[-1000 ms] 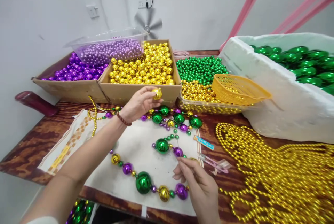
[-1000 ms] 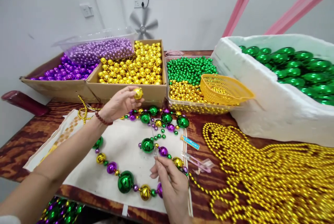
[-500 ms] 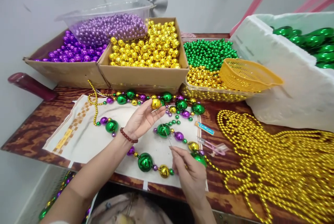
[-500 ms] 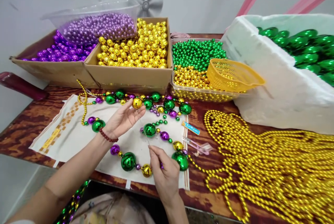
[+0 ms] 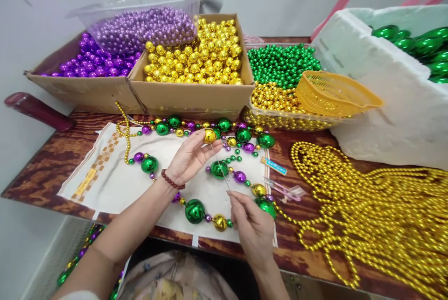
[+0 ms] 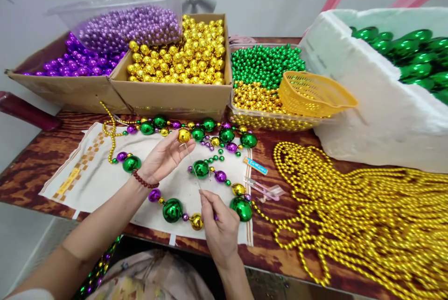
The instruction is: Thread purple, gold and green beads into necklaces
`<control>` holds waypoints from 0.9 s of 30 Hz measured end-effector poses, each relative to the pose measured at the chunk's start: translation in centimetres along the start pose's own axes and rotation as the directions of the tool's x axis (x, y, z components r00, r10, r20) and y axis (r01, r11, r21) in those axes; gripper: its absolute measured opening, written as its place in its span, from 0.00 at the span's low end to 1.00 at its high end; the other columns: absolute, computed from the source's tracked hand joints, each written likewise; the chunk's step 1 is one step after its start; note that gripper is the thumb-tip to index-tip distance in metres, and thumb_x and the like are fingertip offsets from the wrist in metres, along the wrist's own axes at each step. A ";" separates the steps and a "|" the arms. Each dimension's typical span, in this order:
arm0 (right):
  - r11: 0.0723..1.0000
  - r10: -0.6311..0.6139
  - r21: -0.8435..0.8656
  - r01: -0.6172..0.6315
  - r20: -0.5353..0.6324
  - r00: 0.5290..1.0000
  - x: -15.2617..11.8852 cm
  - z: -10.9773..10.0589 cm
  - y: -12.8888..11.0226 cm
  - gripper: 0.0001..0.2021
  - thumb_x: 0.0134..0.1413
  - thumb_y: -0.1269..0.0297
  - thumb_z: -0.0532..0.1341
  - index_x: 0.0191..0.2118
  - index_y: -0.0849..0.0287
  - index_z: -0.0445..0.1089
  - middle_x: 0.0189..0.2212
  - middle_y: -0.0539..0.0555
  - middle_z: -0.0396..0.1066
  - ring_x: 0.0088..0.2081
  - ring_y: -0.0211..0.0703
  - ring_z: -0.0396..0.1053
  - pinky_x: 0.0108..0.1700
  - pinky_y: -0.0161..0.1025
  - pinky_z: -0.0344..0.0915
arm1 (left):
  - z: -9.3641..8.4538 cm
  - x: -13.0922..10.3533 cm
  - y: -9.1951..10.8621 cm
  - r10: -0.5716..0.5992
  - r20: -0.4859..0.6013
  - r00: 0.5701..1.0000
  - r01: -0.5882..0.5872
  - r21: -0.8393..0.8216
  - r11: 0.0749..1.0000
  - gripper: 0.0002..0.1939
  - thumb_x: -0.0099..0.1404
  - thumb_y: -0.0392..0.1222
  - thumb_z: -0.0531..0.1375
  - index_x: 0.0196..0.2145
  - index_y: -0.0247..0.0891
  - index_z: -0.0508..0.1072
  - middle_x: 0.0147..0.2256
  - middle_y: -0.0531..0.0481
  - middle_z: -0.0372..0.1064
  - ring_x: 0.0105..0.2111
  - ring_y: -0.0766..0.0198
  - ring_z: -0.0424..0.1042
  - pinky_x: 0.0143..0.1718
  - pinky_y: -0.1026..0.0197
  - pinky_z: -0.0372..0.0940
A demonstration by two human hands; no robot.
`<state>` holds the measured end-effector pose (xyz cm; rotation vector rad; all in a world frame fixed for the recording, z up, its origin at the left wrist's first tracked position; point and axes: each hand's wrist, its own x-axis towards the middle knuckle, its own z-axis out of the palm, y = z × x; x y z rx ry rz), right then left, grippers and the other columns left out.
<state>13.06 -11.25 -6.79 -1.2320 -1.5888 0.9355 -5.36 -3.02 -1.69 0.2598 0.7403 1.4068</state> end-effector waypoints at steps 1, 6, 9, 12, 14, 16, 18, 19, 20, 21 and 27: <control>1.000 0.006 0.012 -0.006 -0.001 1.000 -0.1 0.1 0.1 0.10 0.65 0.64 0.59 0.40 0.59 0.78 0.15 0.45 0.61 0.16 0.33 0.61 0.20 0.30 0.61 | 0.1 -0.1 -0.1 0.012 0.014 1.000 -0.012 0.019 1.000 0.07 0.62 0.38 0.67 0.39 0.38 0.75 0.37 0.51 0.76 0.41 0.62 0.78 0.55 0.52 0.70; 0.998 0.009 0.063 -0.008 -0.022 1.000 -0.3 1.1 0.7 0.11 0.67 0.63 0.56 0.41 0.61 0.75 0.17 0.45 0.65 0.17 0.32 0.63 0.21 0.29 0.62 | 0.4 -1.1 -0.8 0.044 0.099 0.994 -0.056 0.121 0.991 0.13 0.60 0.39 0.69 0.43 0.38 0.75 0.39 0.49 0.76 0.41 0.59 0.79 0.55 0.49 0.69; 0.998 0.032 0.061 -0.030 -0.026 0.999 -0.2 1.5 1.0 0.11 0.67 0.62 0.56 0.42 0.61 0.74 0.17 0.45 0.65 0.17 0.33 0.64 0.22 0.29 0.62 | 0.3 -1.9 -1.4 0.058 0.125 0.990 -0.078 0.161 0.984 0.15 0.60 0.40 0.69 0.45 0.40 0.75 0.40 0.49 0.76 0.42 0.58 0.79 0.54 0.50 0.70; 0.997 0.048 0.066 -0.047 -0.015 0.999 -0.1 1.6 1.2 0.12 0.68 0.61 0.55 0.42 0.61 0.74 0.17 0.45 0.64 0.18 0.33 0.63 0.22 0.30 0.61 | 0.1 -2.4 -1.6 0.090 0.103 0.991 -0.108 0.190 0.976 0.16 0.59 0.41 0.70 0.45 0.42 0.76 0.42 0.51 0.75 0.42 0.58 0.79 0.54 0.51 0.70; 0.996 0.051 0.075 -0.051 0.002 0.999 -0.1 1.6 1.2 0.13 0.68 0.60 0.54 0.42 0.61 0.74 0.17 0.45 0.62 0.18 0.33 0.62 0.21 0.30 0.60 | -0.1 -2.4 -1.5 0.095 0.089 0.992 -0.111 0.205 0.972 0.15 0.59 0.42 0.70 0.44 0.42 0.76 0.43 0.51 0.75 0.43 0.58 0.79 0.54 0.51 0.70; 0.995 0.066 0.078 -0.067 0.015 0.998 -0.2 1.6 1.2 0.13 0.68 0.59 0.54 0.41 0.61 0.74 0.17 0.45 0.61 0.18 0.33 0.61 0.21 0.30 0.59 | -0.2 -2.4 -1.5 0.077 0.084 0.993 -0.094 0.217 0.972 0.15 0.59 0.42 0.69 0.45 0.42 0.76 0.43 0.50 0.75 0.44 0.57 0.79 0.54 0.51 0.70; 0.993 0.085 0.082 -0.086 0.012 0.996 -0.1 1.6 1.1 0.13 0.68 0.59 0.54 0.41 0.60 0.74 0.17 0.45 0.61 0.18 0.33 0.61 0.21 0.30 0.58 | -0.3 -2.5 -1.9 0.041 0.082 0.996 -0.059 0.234 0.970 0.15 0.59 0.42 0.70 0.45 0.42 0.77 0.42 0.50 0.75 0.43 0.57 0.79 0.54 0.51 0.70; 0.991 0.096 0.090 -0.096 0.009 0.995 -0.1 1.7 1.0 0.13 0.68 0.59 0.54 0.41 0.60 0.74 0.17 0.45 0.60 0.18 0.33 0.60 0.20 0.30 0.57 | -0.4 -2.7 -2.2 0.019 0.085 0.996 -0.040 0.248 0.968 0.15 0.59 0.42 0.70 0.44 0.43 0.77 0.42 0.50 0.75 0.43 0.57 0.79 0.53 0.51 0.70; 0.989 0.108 0.102 -0.109 0.007 0.994 0.0 1.8 0.9 0.13 0.68 0.59 0.54 0.41 0.60 0.73 0.18 0.45 0.60 0.18 0.33 0.60 0.20 0.30 0.56 | -0.6 -2.9 -2.5 -0.007 0.098 0.995 -0.020 0.274 0.961 0.15 0.58 0.42 0.70 0.44 0.43 0.78 0.43 0.49 0.76 0.42 0.58 0.79 0.53 0.51 0.70; 0.985 0.124 0.120 -0.124 0.005 0.992 0.1 1.8 0.8 0.13 0.68 0.59 0.54 0.41 0.59 0.73 0.18 0.45 0.61 0.18 0.33 0.60 0.20 0.30 0.56 | -0.8 -3.1 -2.8 -0.040 0.123 0.992 -0.002 0.318 0.948 0.15 0.58 0.42 0.71 0.44 0.43 0.78 0.45 0.48 0.76 0.43 0.57 0.78 0.52 0.52 0.70; 0.891 0.277 0.393 -0.228 -0.072 0.958 0.6 0.4 0.9 0.11 0.66 0.56 0.57 0.36 0.58 0.67 0.20 0.44 0.61 0.18 0.32 0.59 0.20 0.29 0.59 | -2.2 -1.0 -3.1 -0.032 0.258 0.966 -0.171 0.724 0.668 0.16 0.66 0.46 0.63 0.51 0.44 0.77 0.49 0.44 0.76 0.49 0.55 0.74 0.53 0.55 0.67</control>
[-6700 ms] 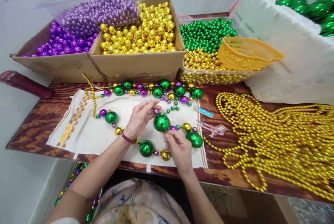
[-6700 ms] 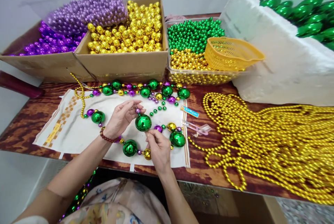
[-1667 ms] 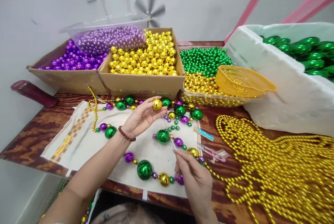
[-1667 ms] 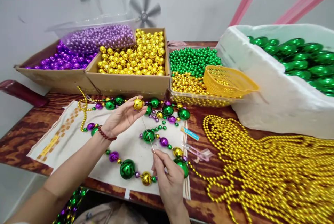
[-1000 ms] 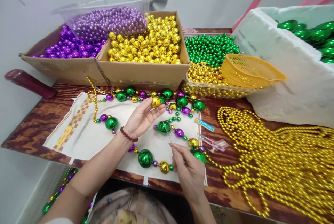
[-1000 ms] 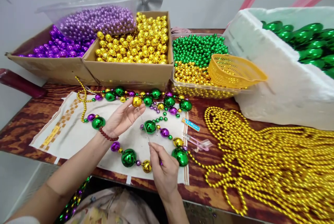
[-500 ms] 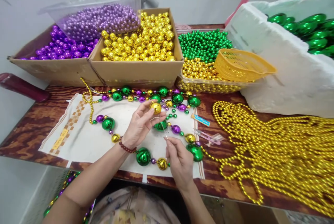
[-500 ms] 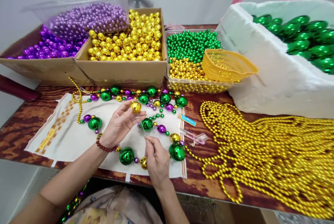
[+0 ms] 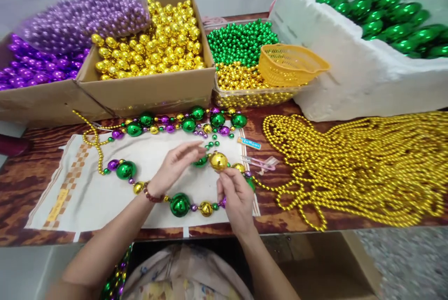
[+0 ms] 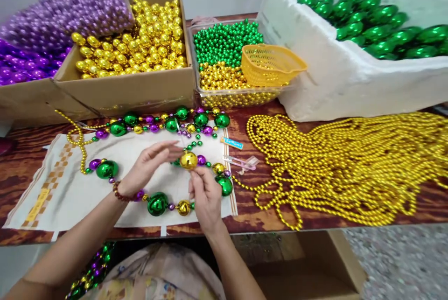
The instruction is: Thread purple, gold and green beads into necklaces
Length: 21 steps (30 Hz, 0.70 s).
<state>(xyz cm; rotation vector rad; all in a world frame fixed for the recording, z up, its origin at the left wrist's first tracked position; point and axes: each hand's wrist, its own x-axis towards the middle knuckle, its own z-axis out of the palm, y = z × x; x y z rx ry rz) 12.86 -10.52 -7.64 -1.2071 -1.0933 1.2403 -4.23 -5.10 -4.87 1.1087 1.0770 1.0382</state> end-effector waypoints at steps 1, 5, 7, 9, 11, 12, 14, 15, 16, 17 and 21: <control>0.999 0.023 0.050 -0.022 -0.026 0.999 0.0 -0.5 0.0 0.11 0.65 0.56 0.57 0.36 0.58 0.66 0.20 0.44 0.61 0.18 0.31 0.58 0.20 0.29 0.58 | -0.2 1.1 -0.1 0.054 -0.027 0.998 -0.049 0.141 0.989 0.14 0.67 0.46 0.62 0.49 0.44 0.78 0.48 0.44 0.76 0.48 0.55 0.74 0.53 0.54 0.66; 0.988 0.079 0.139 -0.071 -0.059 0.995 -0.4 -2.0 0.2 0.10 0.64 0.56 0.58 0.40 0.58 0.67 0.21 0.43 0.61 0.18 0.32 0.60 0.20 0.29 0.60 | 0.2 5.6 -0.2 0.078 0.090 0.993 -0.120 0.779 0.616 0.08 0.66 0.40 0.59 0.37 0.42 0.79 0.42 0.43 0.77 0.45 0.52 0.74 0.50 0.54 0.64; 0.986 0.085 0.145 -0.078 -0.040 0.996 -0.7 -2.3 0.4 0.10 0.64 0.56 0.59 0.42 0.58 0.67 0.21 0.43 0.62 0.20 0.32 0.62 0.22 0.30 0.62 | 1.2 7.2 -0.2 -0.050 0.136 0.989 -0.109 0.926 0.361 0.08 0.65 0.38 0.58 0.36 0.41 0.78 0.43 0.42 0.76 0.46 0.50 0.74 0.48 0.53 0.64; 0.986 0.072 0.155 -0.066 -0.030 0.997 -0.9 -2.4 0.7 0.09 0.64 0.57 0.59 0.43 0.57 0.67 0.21 0.44 0.63 0.20 0.33 0.64 0.23 0.31 0.64 | 2.1 8.1 -0.2 -0.145 0.125 0.981 -0.093 0.973 0.212 0.07 0.64 0.38 0.59 0.37 0.41 0.78 0.44 0.40 0.76 0.47 0.48 0.74 0.47 0.52 0.64; 0.986 0.059 0.160 -0.054 -0.027 0.998 -1.0 -2.4 0.9 0.09 0.64 0.58 0.59 0.44 0.58 0.67 0.22 0.45 0.66 0.21 0.34 0.65 0.24 0.32 0.65 | 2.8 8.7 -0.4 -0.187 0.109 0.976 -0.078 0.983 0.165 0.07 0.61 0.36 0.60 0.35 0.40 0.78 0.43 0.38 0.76 0.47 0.45 0.74 0.46 0.51 0.64; 0.986 0.054 0.161 -0.049 -0.027 0.998 -1.0 -2.4 1.0 0.09 0.64 0.58 0.60 0.45 0.58 0.68 0.23 0.46 0.67 0.21 0.34 0.66 0.24 0.32 0.65 | 2.9 8.9 -0.5 -0.194 0.107 0.975 -0.075 0.983 0.165 0.06 0.60 0.35 0.60 0.34 0.39 0.77 0.42 0.38 0.77 0.47 0.44 0.74 0.46 0.50 0.64; 0.987 0.049 0.153 -0.044 -0.029 0.998 -1.0 -2.4 1.2 0.10 0.63 0.58 0.61 0.44 0.58 0.68 0.25 0.48 0.70 0.22 0.34 0.68 0.24 0.32 0.65 | 2.9 9.2 -0.7 -0.196 0.107 0.975 -0.071 0.981 0.180 0.06 0.58 0.33 0.61 0.33 0.38 0.77 0.42 0.37 0.77 0.46 0.43 0.75 0.46 0.49 0.64; 0.988 0.050 0.148 -0.045 -0.032 0.998 -0.9 -2.4 1.3 0.10 0.63 0.57 0.61 0.42 0.59 0.69 0.26 0.49 0.72 0.22 0.35 0.69 0.24 0.31 0.65 | 2.7 9.2 -0.8 -0.193 0.107 0.975 -0.070 0.979 0.189 0.06 0.58 0.34 0.61 0.33 0.38 0.77 0.42 0.37 0.77 0.46 0.43 0.75 0.45 0.49 0.65; 0.988 0.053 0.144 -0.047 -0.039 0.998 -0.9 -2.4 1.4 0.10 0.62 0.57 0.62 0.41 0.59 0.69 0.26 0.50 0.73 0.22 0.35 0.70 0.24 0.31 0.65 | 2.4 9.3 -0.8 -0.183 0.105 0.977 -0.070 0.980 0.188 0.06 0.59 0.34 0.60 0.34 0.38 0.77 0.42 0.37 0.77 0.46 0.43 0.75 0.46 0.49 0.65; 0.989 0.060 0.141 -0.053 -0.044 0.997 -0.9 -2.4 1.4 0.10 0.61 0.57 0.63 0.39 0.60 0.70 0.27 0.51 0.74 0.23 0.36 0.71 0.23 0.31 0.65 | 2.1 9.2 -0.7 -0.163 0.103 0.981 -0.068 0.976 0.207 0.07 0.60 0.35 0.60 0.36 0.38 0.77 0.43 0.38 0.77 0.46 0.45 0.75 0.46 0.50 0.65; 0.991 0.054 0.127 -0.046 -0.056 0.997 -1.0 -2.4 1.7 0.11 0.61 0.58 0.64 0.35 0.61 0.71 0.24 0.52 0.74 0.21 0.37 0.71 0.22 0.31 0.65 | 0.2 8.1 0.2 -0.069 0.037 0.997 0.033 0.603 0.797 0.08 0.62 0.38 0.60 0.40 0.39 0.75 0.38 0.45 0.77 0.39 0.57 0.76 0.42 0.56 0.68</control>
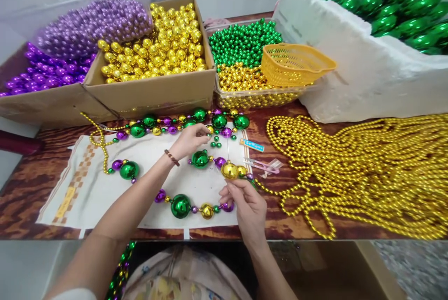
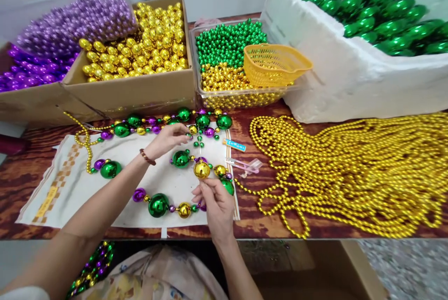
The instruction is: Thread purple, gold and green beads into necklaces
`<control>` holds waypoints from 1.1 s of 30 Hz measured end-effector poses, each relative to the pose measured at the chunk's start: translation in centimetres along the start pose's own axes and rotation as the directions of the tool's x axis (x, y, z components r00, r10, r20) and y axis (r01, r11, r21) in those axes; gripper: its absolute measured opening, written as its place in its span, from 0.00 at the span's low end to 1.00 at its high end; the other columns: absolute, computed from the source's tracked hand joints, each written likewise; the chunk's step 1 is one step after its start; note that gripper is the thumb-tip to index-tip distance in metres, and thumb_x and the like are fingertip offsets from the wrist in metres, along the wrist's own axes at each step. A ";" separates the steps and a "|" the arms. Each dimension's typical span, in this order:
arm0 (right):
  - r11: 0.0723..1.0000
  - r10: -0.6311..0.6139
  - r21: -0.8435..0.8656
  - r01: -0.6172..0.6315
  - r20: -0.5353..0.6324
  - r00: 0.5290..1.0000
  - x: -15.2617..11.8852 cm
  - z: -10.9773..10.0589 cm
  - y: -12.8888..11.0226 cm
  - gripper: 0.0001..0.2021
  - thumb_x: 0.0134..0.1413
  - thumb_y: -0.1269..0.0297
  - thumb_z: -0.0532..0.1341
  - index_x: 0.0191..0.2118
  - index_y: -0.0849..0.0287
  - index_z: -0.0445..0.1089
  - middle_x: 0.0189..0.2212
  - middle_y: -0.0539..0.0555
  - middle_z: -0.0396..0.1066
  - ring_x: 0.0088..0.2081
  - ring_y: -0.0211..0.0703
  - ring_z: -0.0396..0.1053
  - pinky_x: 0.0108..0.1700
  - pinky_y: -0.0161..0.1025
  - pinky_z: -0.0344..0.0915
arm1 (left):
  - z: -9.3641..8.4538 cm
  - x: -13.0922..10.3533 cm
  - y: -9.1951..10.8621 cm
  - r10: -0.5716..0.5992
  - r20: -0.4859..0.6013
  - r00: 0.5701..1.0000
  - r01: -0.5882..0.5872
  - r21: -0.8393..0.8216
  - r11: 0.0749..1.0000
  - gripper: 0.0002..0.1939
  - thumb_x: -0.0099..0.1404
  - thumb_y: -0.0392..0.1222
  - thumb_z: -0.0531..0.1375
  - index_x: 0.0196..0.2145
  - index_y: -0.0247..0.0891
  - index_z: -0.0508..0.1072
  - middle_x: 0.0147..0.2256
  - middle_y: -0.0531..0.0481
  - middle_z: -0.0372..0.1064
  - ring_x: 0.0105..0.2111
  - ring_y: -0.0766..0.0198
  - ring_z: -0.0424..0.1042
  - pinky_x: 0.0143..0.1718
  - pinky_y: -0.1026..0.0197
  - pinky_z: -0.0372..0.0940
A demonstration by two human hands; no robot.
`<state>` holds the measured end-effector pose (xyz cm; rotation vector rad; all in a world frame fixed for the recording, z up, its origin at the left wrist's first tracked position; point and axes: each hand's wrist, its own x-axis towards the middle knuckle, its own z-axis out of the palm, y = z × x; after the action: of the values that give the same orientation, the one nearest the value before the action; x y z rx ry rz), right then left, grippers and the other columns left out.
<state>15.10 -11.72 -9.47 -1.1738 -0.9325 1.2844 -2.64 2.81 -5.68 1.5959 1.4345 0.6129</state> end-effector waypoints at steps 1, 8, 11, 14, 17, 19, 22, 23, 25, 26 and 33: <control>1.000 -0.018 -0.010 0.018 0.005 1.000 -0.1 0.0 0.1 0.10 0.61 0.58 0.64 0.35 0.61 0.72 0.23 0.51 0.73 0.21 0.36 0.70 0.22 0.31 0.65 | -0.5 -0.6 -0.1 -0.016 -0.002 1.000 0.015 -0.299 0.954 0.08 0.62 0.39 0.61 0.41 0.38 0.76 0.36 0.46 0.76 0.37 0.60 0.76 0.41 0.57 0.69; 0.974 -0.135 -0.179 0.141 0.046 0.990 -0.2 0.7 0.1 0.08 0.64 0.62 0.62 0.38 0.60 0.77 0.18 0.46 0.63 0.18 0.32 0.61 0.21 0.29 0.60 | -2.4 -5.5 -0.2 -0.010 0.031 0.999 0.033 -0.929 0.369 0.12 0.61 0.40 0.68 0.42 0.34 0.79 0.38 0.44 0.77 0.41 0.60 0.78 0.52 0.54 0.70; 0.948 -0.160 -0.262 0.179 0.092 0.983 -0.1 1.1 -0.6 0.09 0.63 0.62 0.62 0.37 0.60 0.78 0.17 0.45 0.61 0.18 0.31 0.58 0.20 0.29 0.57 | -2.8 -6.3 -0.6 -0.039 -0.016 0.999 -0.003 -0.954 0.301 0.11 0.60 0.36 0.68 0.42 0.35 0.78 0.36 0.47 0.77 0.41 0.59 0.78 0.54 0.51 0.69; 0.925 -0.179 -0.318 0.207 0.114 0.977 0.0 1.4 -1.1 0.09 0.62 0.63 0.62 0.37 0.59 0.78 0.17 0.45 0.60 0.18 0.31 0.57 0.19 0.30 0.55 | -3.1 -6.5 -1.2 -0.065 -0.035 0.997 -0.015 -0.961 0.278 0.11 0.58 0.35 0.70 0.39 0.35 0.76 0.34 0.48 0.77 0.40 0.58 0.79 0.52 0.50 0.71; 0.903 -0.209 -0.352 0.245 0.137 0.968 0.0 1.5 -1.4 0.08 0.63 0.64 0.61 0.37 0.58 0.78 0.18 0.45 0.62 0.18 0.31 0.58 0.20 0.29 0.56 | -3.2 -6.7 -1.7 -0.071 -0.039 0.997 -0.019 -0.963 0.270 0.10 0.58 0.35 0.70 0.38 0.34 0.76 0.34 0.47 0.78 0.39 0.58 0.80 0.48 0.53 0.73; 0.880 -0.240 -0.380 0.285 0.162 0.957 0.2 1.6 -1.4 0.08 0.62 0.65 0.61 0.37 0.57 0.78 0.20 0.46 0.67 0.20 0.32 0.61 0.22 0.29 0.59 | -3.3 -6.9 -1.8 -0.074 -0.042 0.996 -0.021 -0.963 0.268 0.11 0.58 0.35 0.70 0.39 0.34 0.77 0.34 0.47 0.78 0.39 0.59 0.80 0.48 0.55 0.73; 0.854 -0.273 -0.405 0.326 0.184 0.944 0.4 1.7 -1.5 0.07 0.61 0.66 0.61 0.36 0.57 0.78 0.23 0.47 0.71 0.22 0.33 0.65 0.25 0.29 0.61 | -3.3 -7.0 -2.0 -0.072 -0.032 0.997 -0.011 -0.959 0.282 0.12 0.58 0.35 0.70 0.40 0.33 0.78 0.34 0.45 0.78 0.38 0.59 0.80 0.48 0.54 0.73; 0.850 -0.277 -0.409 0.331 0.187 0.942 0.5 1.7 -1.6 0.07 0.61 0.66 0.61 0.36 0.57 0.78 0.23 0.47 0.71 0.22 0.33 0.65 0.25 0.29 0.62 | -3.4 -6.9 -2.1 -0.069 -0.030 0.997 -0.008 -0.957 0.289 0.13 0.58 0.36 0.70 0.41 0.33 0.78 0.34 0.45 0.79 0.38 0.59 0.80 0.48 0.54 0.73; 0.845 -0.274 -0.419 0.332 0.193 0.942 0.6 1.7 -1.7 0.07 0.61 0.66 0.61 0.35 0.57 0.78 0.23 0.47 0.71 0.22 0.34 0.66 0.25 0.29 0.62 | -3.5 -6.8 -2.2 -0.065 -0.037 0.997 -0.016 -0.951 0.307 0.14 0.57 0.37 0.70 0.42 0.33 0.79 0.34 0.45 0.78 0.38 0.59 0.80 0.48 0.54 0.74; 0.844 -0.266 -0.424 0.327 0.198 0.943 0.6 1.7 -1.7 0.08 0.61 0.65 0.61 0.35 0.58 0.78 0.23 0.48 0.71 0.22 0.34 0.65 0.25 0.29 0.62 | -3.5 -6.7 -2.1 -0.064 -0.051 0.997 -0.028 -0.947 0.320 0.14 0.57 0.38 0.71 0.41 0.33 0.79 0.34 0.46 0.78 0.37 0.59 0.79 0.47 0.53 0.74; 0.929 -0.063 -0.347 0.128 0.194 0.979 0.4 1.9 -0.2 0.11 0.64 0.56 0.60 0.36 0.58 0.71 0.18 0.46 0.61 0.18 0.34 0.59 0.20 0.29 0.59 | -2.8 -7.4 -1.2 0.064 -0.037 0.997 -0.064 -0.871 0.486 0.20 0.53 0.42 0.73 0.45 0.41 0.80 0.38 0.49 0.75 0.34 0.62 0.78 0.42 0.55 0.73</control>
<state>13.29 -11.08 -8.90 -1.2852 -1.3861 1.1845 -7.12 -3.60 -3.91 0.7885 0.7794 1.1623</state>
